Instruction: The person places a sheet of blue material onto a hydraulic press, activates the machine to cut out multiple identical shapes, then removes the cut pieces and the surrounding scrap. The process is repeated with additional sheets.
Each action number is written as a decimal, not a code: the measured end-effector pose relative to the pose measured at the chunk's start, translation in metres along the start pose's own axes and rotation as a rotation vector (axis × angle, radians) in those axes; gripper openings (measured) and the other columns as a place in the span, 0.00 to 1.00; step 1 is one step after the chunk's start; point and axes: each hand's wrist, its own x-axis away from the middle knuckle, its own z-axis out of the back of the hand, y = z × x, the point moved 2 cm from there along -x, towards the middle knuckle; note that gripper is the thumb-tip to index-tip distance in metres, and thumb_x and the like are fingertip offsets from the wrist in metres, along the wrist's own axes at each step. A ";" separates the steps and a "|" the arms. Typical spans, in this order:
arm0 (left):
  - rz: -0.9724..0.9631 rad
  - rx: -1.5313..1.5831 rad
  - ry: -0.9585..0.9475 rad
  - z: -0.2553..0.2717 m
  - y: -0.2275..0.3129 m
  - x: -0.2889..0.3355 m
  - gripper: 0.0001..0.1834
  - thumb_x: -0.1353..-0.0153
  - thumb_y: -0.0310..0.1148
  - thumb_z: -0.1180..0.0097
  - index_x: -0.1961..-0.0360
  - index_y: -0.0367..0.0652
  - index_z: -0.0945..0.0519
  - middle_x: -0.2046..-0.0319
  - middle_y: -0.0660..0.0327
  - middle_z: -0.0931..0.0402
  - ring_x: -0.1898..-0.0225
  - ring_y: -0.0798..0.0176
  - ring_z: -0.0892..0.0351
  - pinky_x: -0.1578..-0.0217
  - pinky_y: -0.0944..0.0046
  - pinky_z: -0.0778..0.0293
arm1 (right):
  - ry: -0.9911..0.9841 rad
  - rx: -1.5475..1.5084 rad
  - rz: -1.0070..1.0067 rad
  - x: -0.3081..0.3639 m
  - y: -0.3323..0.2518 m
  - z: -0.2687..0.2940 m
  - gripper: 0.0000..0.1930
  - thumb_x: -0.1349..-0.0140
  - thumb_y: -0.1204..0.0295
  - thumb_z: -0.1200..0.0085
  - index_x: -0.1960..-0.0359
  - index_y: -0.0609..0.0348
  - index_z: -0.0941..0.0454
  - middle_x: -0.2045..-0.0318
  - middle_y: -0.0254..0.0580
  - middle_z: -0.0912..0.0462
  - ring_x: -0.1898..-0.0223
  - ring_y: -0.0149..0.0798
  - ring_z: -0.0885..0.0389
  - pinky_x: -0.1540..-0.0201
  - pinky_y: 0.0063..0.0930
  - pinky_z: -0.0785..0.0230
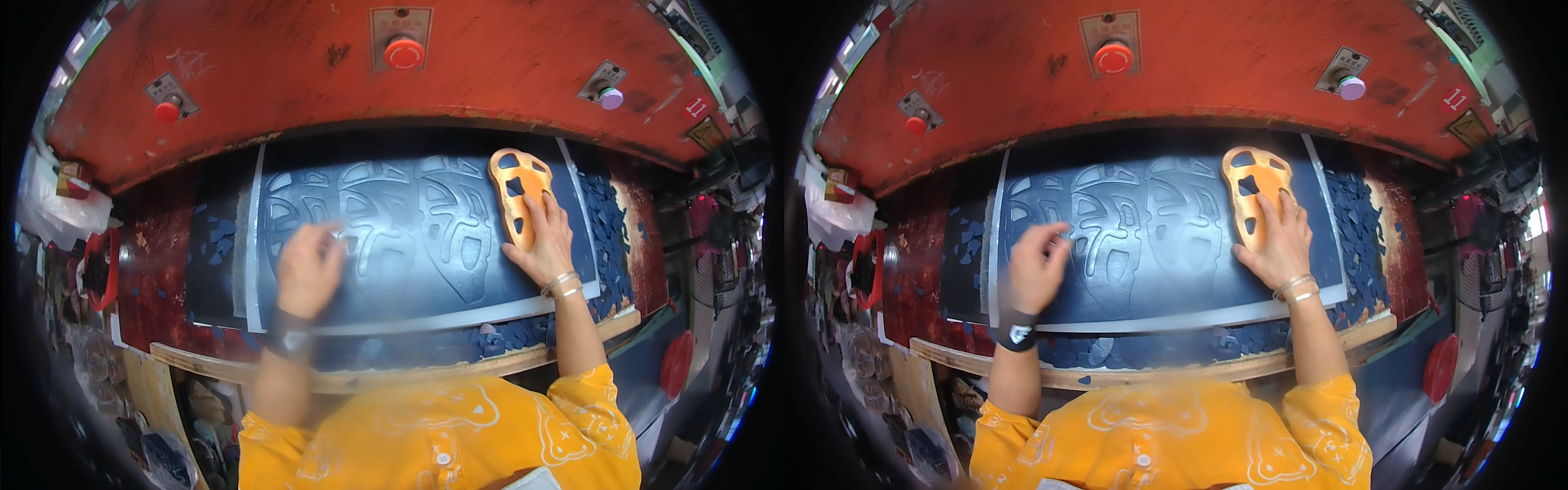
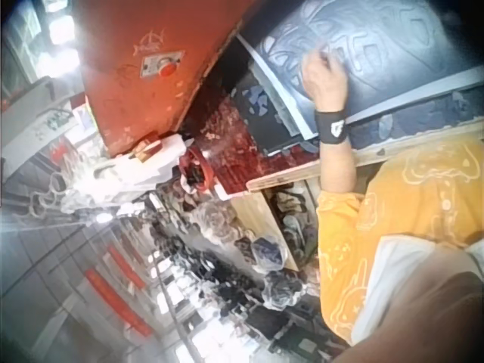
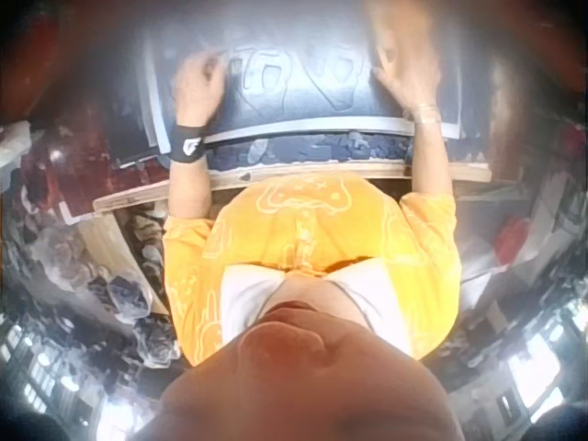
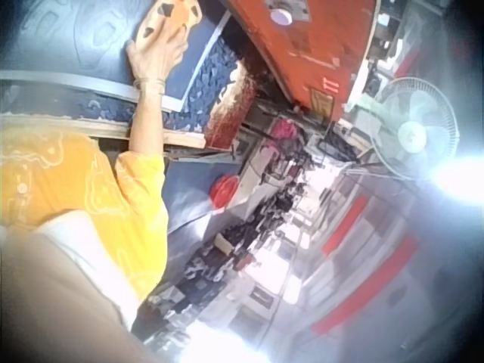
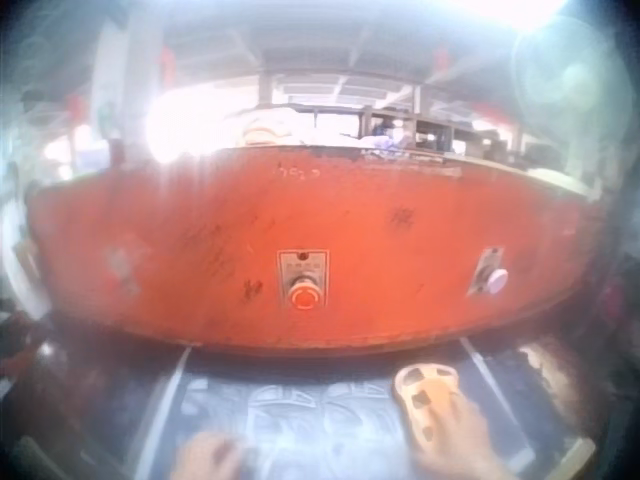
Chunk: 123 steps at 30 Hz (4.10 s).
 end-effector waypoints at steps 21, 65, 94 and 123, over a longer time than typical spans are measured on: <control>0.053 -0.461 0.090 0.003 -0.031 0.038 0.27 0.50 0.36 0.35 0.49 0.36 0.24 0.50 0.51 0.28 0.45 0.48 0.32 0.45 0.52 0.38 | 0.056 -2.403 -0.393 0.005 0.111 0.007 0.37 0.40 0.49 0.51 0.33 0.54 0.41 0.34 0.59 0.42 0.37 0.73 0.46 0.37 0.66 0.46; 0.583 -0.570 -0.030 -0.020 -0.011 0.011 0.24 0.45 0.46 0.39 0.55 0.36 0.20 0.58 0.48 0.21 0.53 0.50 0.22 0.51 0.57 0.28 | -0.007 -0.569 0.072 0.036 0.120 0.019 0.28 0.46 0.66 0.41 0.44 0.63 0.29 0.49 0.53 0.24 0.49 0.51 0.27 0.42 0.38 0.35; 0.164 0.895 -0.476 -0.195 0.160 -0.067 0.17 0.30 0.42 0.53 0.55 0.39 0.20 0.72 0.67 0.24 0.71 0.73 0.25 0.69 0.73 0.28 | 0.403 -1.007 -0.023 0.006 0.057 0.000 0.14 0.45 0.75 0.43 0.55 0.56 0.22 0.64 0.43 0.24 0.63 0.42 0.22 0.59 0.31 0.28; -0.520 0.025 -0.534 -0.092 0.115 -0.054 0.32 0.49 0.34 0.35 0.40 0.49 0.28 0.56 0.55 0.21 0.52 0.56 0.22 0.57 0.59 0.23 | -0.134 -0.530 0.165 0.038 0.017 0.001 0.21 0.43 0.63 0.42 0.48 0.52 0.28 0.59 0.49 0.22 0.57 0.52 0.21 0.56 0.42 0.26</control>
